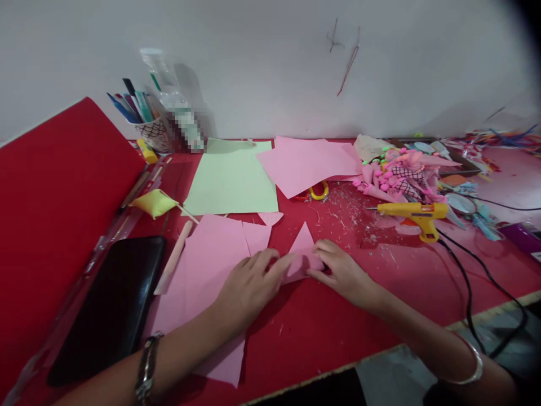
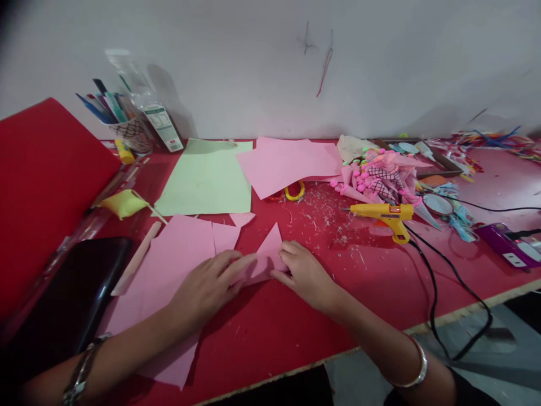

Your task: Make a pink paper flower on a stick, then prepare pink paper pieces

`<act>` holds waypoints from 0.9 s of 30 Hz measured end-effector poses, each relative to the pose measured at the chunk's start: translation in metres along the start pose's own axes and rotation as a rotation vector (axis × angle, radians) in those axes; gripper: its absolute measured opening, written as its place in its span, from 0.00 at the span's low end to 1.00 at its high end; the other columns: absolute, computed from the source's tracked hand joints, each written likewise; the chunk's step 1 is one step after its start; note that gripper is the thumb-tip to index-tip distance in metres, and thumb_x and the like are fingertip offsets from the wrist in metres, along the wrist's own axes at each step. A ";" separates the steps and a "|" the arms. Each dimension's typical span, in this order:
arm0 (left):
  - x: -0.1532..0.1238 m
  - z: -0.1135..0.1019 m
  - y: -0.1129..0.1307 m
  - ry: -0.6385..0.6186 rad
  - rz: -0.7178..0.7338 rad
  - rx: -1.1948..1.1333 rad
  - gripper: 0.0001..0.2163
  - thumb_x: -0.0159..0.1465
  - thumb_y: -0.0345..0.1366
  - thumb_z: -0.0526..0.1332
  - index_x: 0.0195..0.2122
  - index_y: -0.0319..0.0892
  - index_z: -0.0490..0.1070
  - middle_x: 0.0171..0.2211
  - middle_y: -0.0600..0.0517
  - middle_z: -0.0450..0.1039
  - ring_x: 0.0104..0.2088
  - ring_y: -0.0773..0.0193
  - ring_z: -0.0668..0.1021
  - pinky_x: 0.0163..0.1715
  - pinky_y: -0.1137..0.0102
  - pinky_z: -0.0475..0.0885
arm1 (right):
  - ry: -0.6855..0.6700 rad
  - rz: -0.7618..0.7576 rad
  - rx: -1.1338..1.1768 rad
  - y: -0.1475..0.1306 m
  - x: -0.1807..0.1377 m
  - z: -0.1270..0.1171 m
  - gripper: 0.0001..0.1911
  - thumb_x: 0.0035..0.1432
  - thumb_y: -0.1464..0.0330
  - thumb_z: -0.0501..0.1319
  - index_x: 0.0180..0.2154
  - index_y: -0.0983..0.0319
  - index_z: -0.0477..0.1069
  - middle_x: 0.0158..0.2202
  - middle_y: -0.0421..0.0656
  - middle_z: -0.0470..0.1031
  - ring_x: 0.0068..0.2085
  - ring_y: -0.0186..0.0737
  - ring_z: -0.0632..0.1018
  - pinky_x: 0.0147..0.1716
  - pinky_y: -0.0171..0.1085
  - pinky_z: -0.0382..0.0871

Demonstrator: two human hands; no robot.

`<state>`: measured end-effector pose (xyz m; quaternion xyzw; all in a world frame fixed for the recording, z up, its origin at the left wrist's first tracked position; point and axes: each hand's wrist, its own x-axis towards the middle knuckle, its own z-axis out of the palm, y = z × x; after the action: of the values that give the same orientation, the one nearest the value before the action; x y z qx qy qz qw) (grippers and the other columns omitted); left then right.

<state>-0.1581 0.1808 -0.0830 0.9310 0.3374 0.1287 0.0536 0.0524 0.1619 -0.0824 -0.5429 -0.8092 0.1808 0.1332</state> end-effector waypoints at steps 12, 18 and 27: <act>0.002 -0.009 0.005 -0.126 0.386 0.193 0.17 0.61 0.27 0.47 0.52 0.41 0.56 0.48 0.49 0.65 0.45 0.64 0.68 0.42 0.67 0.61 | 0.018 -0.024 -0.159 0.001 0.004 0.000 0.08 0.56 0.70 0.51 0.26 0.63 0.62 0.29 0.44 0.64 0.32 0.38 0.67 0.33 0.37 0.63; 0.004 -0.009 0.004 -0.181 0.373 0.211 0.17 0.61 0.27 0.47 0.51 0.39 0.58 0.49 0.48 0.63 0.43 0.62 0.68 0.38 0.67 0.61 | 0.009 -0.014 -0.161 0.002 0.004 0.001 0.08 0.57 0.69 0.51 0.26 0.63 0.61 0.29 0.43 0.64 0.32 0.38 0.67 0.32 0.37 0.63; -0.005 -0.015 -0.002 -0.224 0.318 0.173 0.19 0.61 0.24 0.45 0.53 0.39 0.54 0.50 0.48 0.62 0.47 0.62 0.66 0.43 0.65 0.59 | 0.039 0.006 -0.147 0.001 0.000 0.003 0.08 0.57 0.68 0.50 0.28 0.63 0.63 0.30 0.45 0.66 0.33 0.41 0.68 0.33 0.39 0.64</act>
<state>-0.1672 0.1795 -0.0695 0.9821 0.1879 0.0019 -0.0102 0.0523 0.1617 -0.0860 -0.5571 -0.8159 0.1108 0.1081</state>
